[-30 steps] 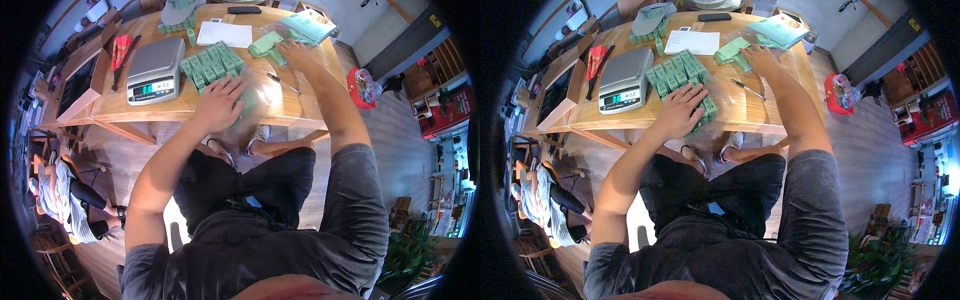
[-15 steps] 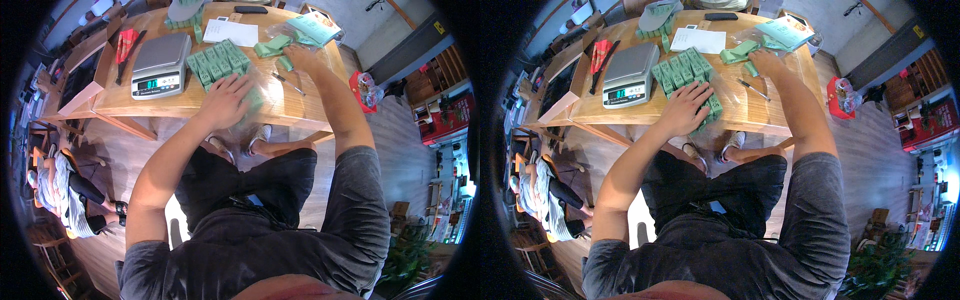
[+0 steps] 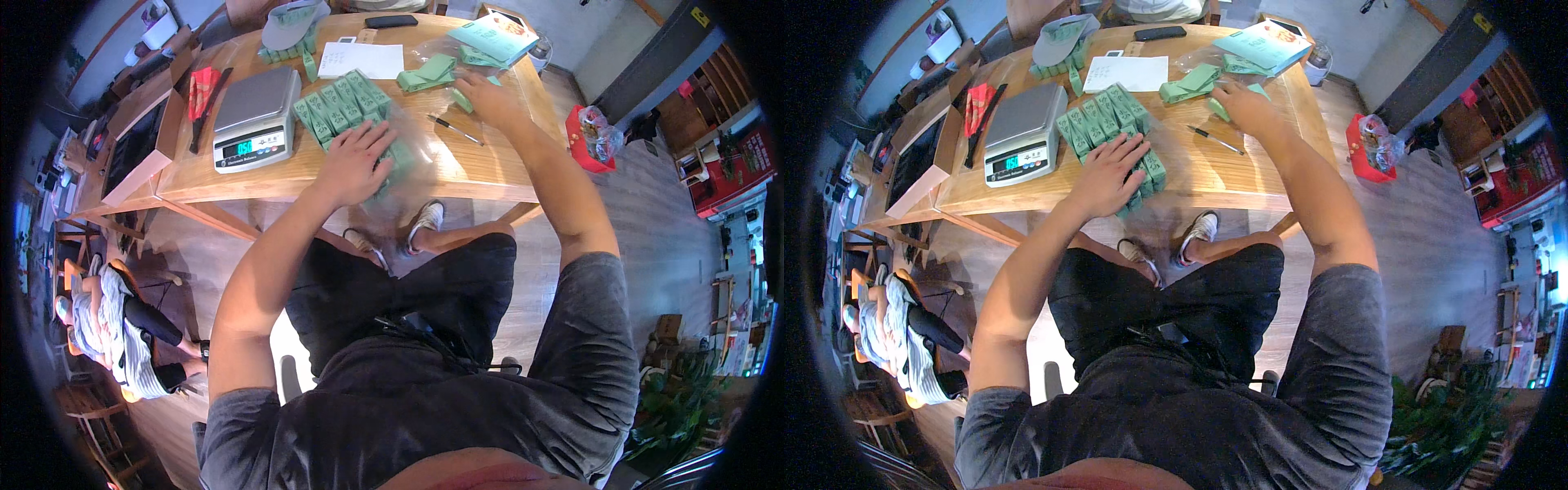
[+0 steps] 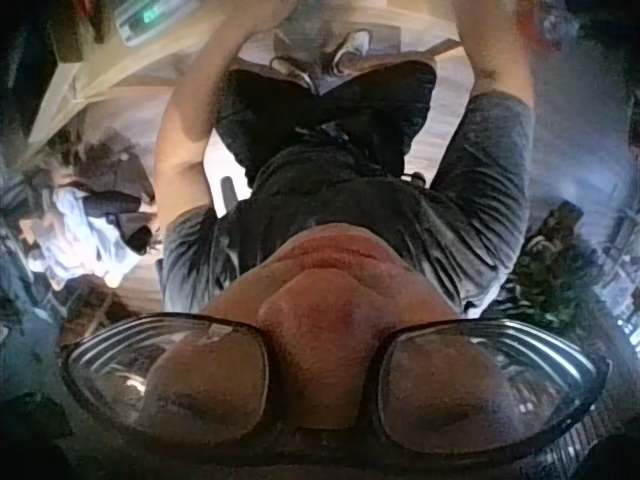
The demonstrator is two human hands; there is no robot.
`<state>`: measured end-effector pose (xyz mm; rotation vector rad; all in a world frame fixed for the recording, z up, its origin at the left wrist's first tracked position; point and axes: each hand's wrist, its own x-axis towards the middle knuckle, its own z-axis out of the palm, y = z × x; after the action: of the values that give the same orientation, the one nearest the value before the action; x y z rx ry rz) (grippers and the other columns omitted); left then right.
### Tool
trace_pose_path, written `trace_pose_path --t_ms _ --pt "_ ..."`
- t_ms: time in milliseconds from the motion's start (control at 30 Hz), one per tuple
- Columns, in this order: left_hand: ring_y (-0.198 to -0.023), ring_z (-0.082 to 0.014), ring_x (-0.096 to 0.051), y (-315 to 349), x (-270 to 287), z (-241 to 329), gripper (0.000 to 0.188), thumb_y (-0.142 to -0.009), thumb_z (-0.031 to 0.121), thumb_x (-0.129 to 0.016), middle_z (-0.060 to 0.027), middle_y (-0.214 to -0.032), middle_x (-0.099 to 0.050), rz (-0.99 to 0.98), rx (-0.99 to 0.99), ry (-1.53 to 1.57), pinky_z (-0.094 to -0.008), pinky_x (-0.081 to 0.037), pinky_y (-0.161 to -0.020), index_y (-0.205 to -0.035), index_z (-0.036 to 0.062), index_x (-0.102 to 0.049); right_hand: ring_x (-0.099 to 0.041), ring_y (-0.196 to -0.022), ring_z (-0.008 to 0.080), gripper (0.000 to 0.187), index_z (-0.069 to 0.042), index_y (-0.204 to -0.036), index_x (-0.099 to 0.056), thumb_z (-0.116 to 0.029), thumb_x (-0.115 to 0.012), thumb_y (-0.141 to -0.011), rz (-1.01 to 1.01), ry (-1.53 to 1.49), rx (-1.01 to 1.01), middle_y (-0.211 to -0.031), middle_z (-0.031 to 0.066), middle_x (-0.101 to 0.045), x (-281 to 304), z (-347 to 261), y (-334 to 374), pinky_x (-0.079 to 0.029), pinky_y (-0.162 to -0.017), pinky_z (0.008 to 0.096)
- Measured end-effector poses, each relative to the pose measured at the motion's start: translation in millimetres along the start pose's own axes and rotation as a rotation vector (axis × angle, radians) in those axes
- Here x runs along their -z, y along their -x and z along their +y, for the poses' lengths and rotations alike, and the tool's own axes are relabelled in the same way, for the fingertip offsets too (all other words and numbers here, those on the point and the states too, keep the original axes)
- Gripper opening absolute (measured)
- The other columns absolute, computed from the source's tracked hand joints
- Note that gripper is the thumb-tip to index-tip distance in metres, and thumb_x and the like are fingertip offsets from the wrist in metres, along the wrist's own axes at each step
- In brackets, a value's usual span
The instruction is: The person organizes green packets by hand and places them inside a clear plastic bag on a wooden table.
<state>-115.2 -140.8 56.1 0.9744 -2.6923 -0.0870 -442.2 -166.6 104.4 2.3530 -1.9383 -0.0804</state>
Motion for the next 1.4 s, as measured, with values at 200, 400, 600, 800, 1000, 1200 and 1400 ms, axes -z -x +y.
trace_pose_path --t_ms 200,400,600,800,1000,1200,1400 --pt "-0.146 -0.0291 -0.031 -1.0 4.2 2.6 0.057 -0.099 0.041 -0.04 -0.0085 -0.157 -0.038 0.003 -0.003 0.027 -0.0474 -0.021 -0.119 -0.149 0.0134 -0.042 -0.058 -0.118 0.0375 0.063 -0.008 -0.132 -0.045 -0.006 -0.075 -0.076 0.466 -0.362 -0.006 -0.134 0.0178 -0.056 -9.3 -0.8 19.2 -0.051 -0.093 0.045" --pt "-0.147 -0.0295 -0.03 1.4 -1.3 -2.4 0.056 -0.102 0.042 -0.039 -0.0082 -0.158 -0.036 -0.005 -0.007 -0.007 -0.0471 -0.022 -0.119 -0.15 0.014 -0.04 -0.064 -0.109 0.0313 0.075 -0.004 -0.135 -0.036 -0.013 -0.081 -0.076 0.677 -0.908 -0.146 -0.121 0.0179 -0.064 5.3 -54.0 92.7 -0.051 -0.095 0.0397" --pt "-0.145 -0.0314 -0.033 3.2 2.9 2.2 0.065 -0.097 0.047 -0.05 -0.0109 -0.155 -0.039 0.023 -0.046 0.006 -0.049 -0.022 -0.119 -0.148 0.0079 -0.041 -0.061 -0.109 0.0252 0.071 -0.006 -0.131 -0.032 -0.005 -0.08 -0.079 0.671 -1.52 -0.326 -0.111 0.015 -0.061 -19.2 -112.8 193.0 -0.052 -0.095 0.0386" --pt "-0.131 -0.0336 -0.05 16.3 20.8 54.6 0.067 -0.088 0.039 -0.066 -0.0137 -0.143 -0.053 -0.055 -0.092 0.039 -0.0431 -0.043 -0.108 -0.142 0.0038 -0.046 -0.068 -0.082 0.021 0.044 -0.005 -0.117 -0.041 -0.005 -0.074 -0.087 0.404 -2.054 -0.621 -0.1 0.0135 -0.064 -57.7 -147.6 223.6 -0.06 -0.068 0.0345" --pt "-0.123 -0.033 -0.057 22.3 18.3 66.3 0.054 -0.087 0.028 -0.066 -0.0157 -0.136 -0.058 -0.002 -0.082 -0.012 -0.0395 -0.049 -0.101 -0.134 0.0024 -0.054 -0.067 -0.088 0.0229 0.037 -0.006 -0.114 -0.047 -0.019 -0.072 -0.091 0.187 -2.231 -0.744 -0.099 0.0118 -0.062 -50.7 -162.9 217.7 -0.058 -0.072 0.0349" --pt "-0.099 -0.0356 -0.067 24.2 6.2 62.6 0.029 -0.091 0.022 -0.062 -0.0181 -0.11 -0.069 0.26 -0.167 0.03 -0.0414 -0.056 -0.084 -0.112 0.0017 -0.067 -0.062 -0.107 0.0262 0.047 0.0 -0.126 -0.039 -0.003 -0.067 -0.088 0.338 -2.434 -0.67 -0.114 0.0157 -0.059 -68.7 -168.9 211.8 -0.05 -0.099 0.0389" --pt "-0.076 -0.041 -0.065 18.3 7.7 63.9 0.015 -0.092 0.015 -0.061 -0.0205 -0.085 -0.067 0.294 -0.045 0.255 -0.0471 -0.053 -0.066 -0.102 0.0047 -0.066 -0.062 -0.108 0.0245 0.046 -0.001 -0.126 -0.04 -0.001 -0.067 -0.089 0.458 -2.566 -0.576 -0.115 0.0143 -0.06 -53.1 -182.0 202.2 -0.049 -0.102 0.038"
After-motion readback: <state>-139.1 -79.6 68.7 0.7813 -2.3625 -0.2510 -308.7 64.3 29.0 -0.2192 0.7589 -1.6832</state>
